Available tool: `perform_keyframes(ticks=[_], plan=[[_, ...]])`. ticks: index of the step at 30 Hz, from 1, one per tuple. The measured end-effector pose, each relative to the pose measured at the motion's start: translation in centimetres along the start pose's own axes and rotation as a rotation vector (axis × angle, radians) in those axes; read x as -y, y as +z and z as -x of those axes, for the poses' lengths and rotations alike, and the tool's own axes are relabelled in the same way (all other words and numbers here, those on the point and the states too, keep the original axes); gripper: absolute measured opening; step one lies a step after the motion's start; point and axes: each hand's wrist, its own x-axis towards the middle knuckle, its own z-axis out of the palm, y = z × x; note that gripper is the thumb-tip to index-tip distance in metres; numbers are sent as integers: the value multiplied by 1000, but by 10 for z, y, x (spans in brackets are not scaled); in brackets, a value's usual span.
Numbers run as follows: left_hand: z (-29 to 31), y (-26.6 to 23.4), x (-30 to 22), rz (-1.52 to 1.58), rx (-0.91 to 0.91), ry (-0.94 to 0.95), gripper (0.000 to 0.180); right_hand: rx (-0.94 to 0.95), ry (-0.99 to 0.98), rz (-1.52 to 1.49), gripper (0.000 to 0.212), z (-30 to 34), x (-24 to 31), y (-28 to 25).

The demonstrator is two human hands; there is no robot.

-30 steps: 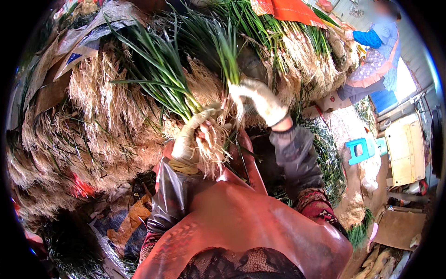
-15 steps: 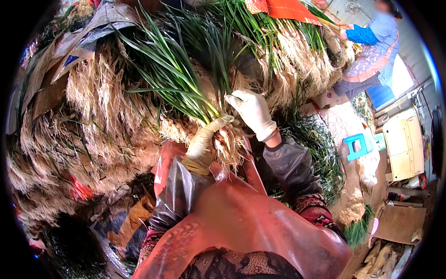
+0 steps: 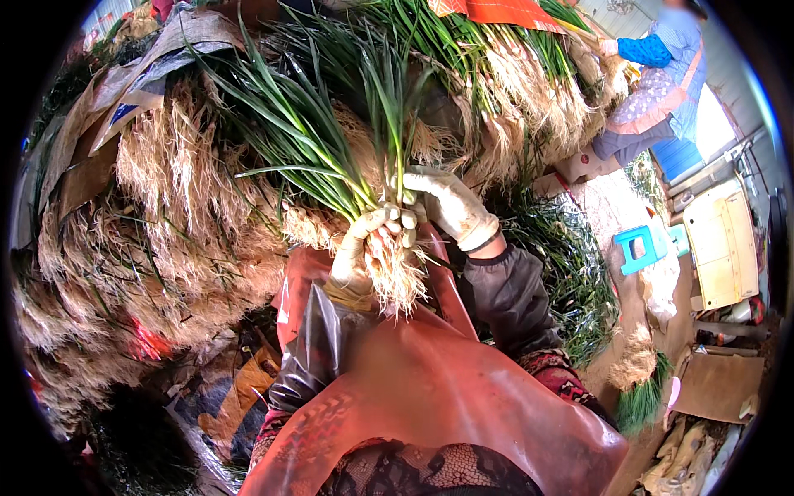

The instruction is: The person sorts and bundles green stalks, then secures a bundle with a red tie.

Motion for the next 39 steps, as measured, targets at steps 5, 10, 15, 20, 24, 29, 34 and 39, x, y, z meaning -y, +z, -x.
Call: perform_keyframes(ticks=[5, 10, 15, 20, 24, 29, 34, 39], plan=[[16, -13, -13, -152, -154, -46, 21, 15, -100, 363, 17, -3, 9, 16], [6, -6, -5, -314, -219, -14, 22, -331, -611, 871, 7, 11, -13, 17], [2, 2, -13, -373, -253, -60, 22, -549, -917, 1286, 7, -6, -20, 22], [19, 11, -10, -104, -12, 16, 19, -778, -148, 1803, 26, 15, -7, -131], [19, -6, -3, 126, 102, 65, 20, -369, -281, 737, 24, 25, -14, -34], [24, -33, -11, -174, -210, -59, 29, -158, -104, 519, 15, 1, -11, 15], [27, -14, -8, -147, -123, 14, 27, -74, -143, 625, 23, -9, -13, 19], [27, -18, -8, 107, 89, 108, 20, -401, -893, 1046, 10, -24, -30, 29]])
